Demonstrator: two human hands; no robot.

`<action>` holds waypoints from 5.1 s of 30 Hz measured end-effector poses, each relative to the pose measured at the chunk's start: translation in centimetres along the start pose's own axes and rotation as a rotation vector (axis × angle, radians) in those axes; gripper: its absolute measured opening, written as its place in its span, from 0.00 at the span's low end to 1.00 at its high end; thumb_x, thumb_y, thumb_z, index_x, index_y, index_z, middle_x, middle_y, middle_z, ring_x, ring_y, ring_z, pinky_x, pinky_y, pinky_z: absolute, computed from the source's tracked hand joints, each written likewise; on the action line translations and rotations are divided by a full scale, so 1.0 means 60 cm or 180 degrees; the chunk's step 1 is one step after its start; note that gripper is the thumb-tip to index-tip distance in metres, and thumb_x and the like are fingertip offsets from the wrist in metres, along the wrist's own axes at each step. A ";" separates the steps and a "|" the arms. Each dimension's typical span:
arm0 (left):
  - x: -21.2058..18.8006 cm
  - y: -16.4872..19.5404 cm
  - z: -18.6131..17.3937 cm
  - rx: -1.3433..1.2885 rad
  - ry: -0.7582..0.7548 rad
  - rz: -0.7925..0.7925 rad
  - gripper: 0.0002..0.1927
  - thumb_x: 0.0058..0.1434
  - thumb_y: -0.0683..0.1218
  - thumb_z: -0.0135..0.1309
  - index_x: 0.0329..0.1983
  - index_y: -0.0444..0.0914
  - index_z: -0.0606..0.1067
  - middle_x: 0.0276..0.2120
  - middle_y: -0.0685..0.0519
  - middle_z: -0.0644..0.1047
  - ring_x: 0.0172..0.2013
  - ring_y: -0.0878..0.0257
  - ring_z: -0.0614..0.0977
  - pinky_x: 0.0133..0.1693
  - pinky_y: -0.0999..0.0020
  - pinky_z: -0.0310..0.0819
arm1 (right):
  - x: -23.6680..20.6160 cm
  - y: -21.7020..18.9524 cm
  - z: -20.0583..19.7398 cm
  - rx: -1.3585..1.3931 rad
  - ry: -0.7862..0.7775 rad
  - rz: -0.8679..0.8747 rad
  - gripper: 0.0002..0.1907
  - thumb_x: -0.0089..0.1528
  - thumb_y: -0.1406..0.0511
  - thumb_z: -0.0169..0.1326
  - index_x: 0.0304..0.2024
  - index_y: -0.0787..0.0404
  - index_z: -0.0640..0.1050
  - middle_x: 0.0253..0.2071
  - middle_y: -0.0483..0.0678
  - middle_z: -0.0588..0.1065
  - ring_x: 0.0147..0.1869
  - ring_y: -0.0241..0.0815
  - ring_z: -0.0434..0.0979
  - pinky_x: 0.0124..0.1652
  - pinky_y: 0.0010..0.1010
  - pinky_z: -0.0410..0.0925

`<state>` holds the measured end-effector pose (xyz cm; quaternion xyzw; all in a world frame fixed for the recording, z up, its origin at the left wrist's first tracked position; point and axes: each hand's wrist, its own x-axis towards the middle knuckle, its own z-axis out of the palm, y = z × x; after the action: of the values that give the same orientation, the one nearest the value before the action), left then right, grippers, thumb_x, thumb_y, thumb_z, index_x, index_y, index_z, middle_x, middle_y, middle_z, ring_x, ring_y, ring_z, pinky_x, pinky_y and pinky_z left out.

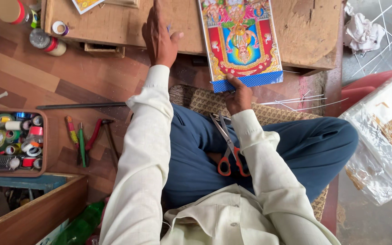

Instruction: The person sits on the floor and assembles a religious art piece by applying blue patterned tape to the edges of a printed image mounted on cardboard. They use scissors to trim the tape and a metal ruler to ensure straight edges, repeating the process for multiple sides.

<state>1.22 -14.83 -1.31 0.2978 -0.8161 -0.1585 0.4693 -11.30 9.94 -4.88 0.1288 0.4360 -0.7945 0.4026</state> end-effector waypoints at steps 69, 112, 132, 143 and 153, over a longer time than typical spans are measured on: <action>-0.045 0.341 -0.027 -0.3318 -0.0700 -0.1645 0.11 0.61 0.47 0.66 0.28 0.35 0.81 0.25 0.57 0.81 0.25 0.72 0.80 0.24 0.76 0.78 | -0.146 -0.410 -0.071 -0.1971 -0.0895 -0.1501 0.06 0.63 0.74 0.65 0.33 0.70 0.80 0.28 0.47 0.76 0.27 0.35 0.70 0.31 0.26 0.65; -0.035 0.331 -0.009 -0.3418 -0.0424 -0.1492 0.12 0.66 0.48 0.63 0.33 0.34 0.81 0.28 0.56 0.81 0.30 0.71 0.78 0.33 0.73 0.76 | -0.185 -0.288 0.042 -0.5323 -0.0766 -0.5949 0.18 0.59 0.78 0.59 0.49 0.60 0.85 0.45 0.48 0.80 0.49 0.46 0.79 0.49 0.36 0.72; -0.111 0.260 0.099 -0.3618 -0.0187 -0.1408 0.13 0.69 0.48 0.55 0.48 0.33 0.78 0.38 0.50 0.84 0.36 0.60 0.90 0.37 0.66 0.87 | -0.289 -0.199 -0.113 -0.5547 -0.1126 -0.3167 0.13 0.60 0.69 0.64 0.47 0.61 0.82 0.45 0.57 0.79 0.46 0.61 0.80 0.44 0.44 0.73; -0.059 0.320 0.018 -0.3521 -0.0357 -0.1525 0.13 0.67 0.52 0.61 0.36 0.37 0.81 0.29 0.59 0.79 0.30 0.72 0.80 0.28 0.74 0.81 | -0.200 -0.103 -0.142 -0.6757 -0.1393 -0.2343 0.10 0.54 0.66 0.62 0.38 0.59 0.80 0.40 0.55 0.78 0.44 0.61 0.79 0.42 0.49 0.72; -0.039 0.335 0.012 -0.3304 -0.0313 -0.1674 0.14 0.63 0.53 0.63 0.28 0.39 0.79 0.20 0.63 0.74 0.24 0.75 0.75 0.23 0.76 0.76 | -0.177 -0.220 -0.170 -0.6895 -0.1233 -0.2514 0.09 0.51 0.70 0.63 0.35 0.59 0.84 0.40 0.56 0.79 0.43 0.58 0.80 0.42 0.45 0.74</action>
<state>-5.27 2.15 7.58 0.2137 -0.5511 -0.6624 0.4603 -15.87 27.57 2.83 -0.5496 0.8267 -0.0838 0.0867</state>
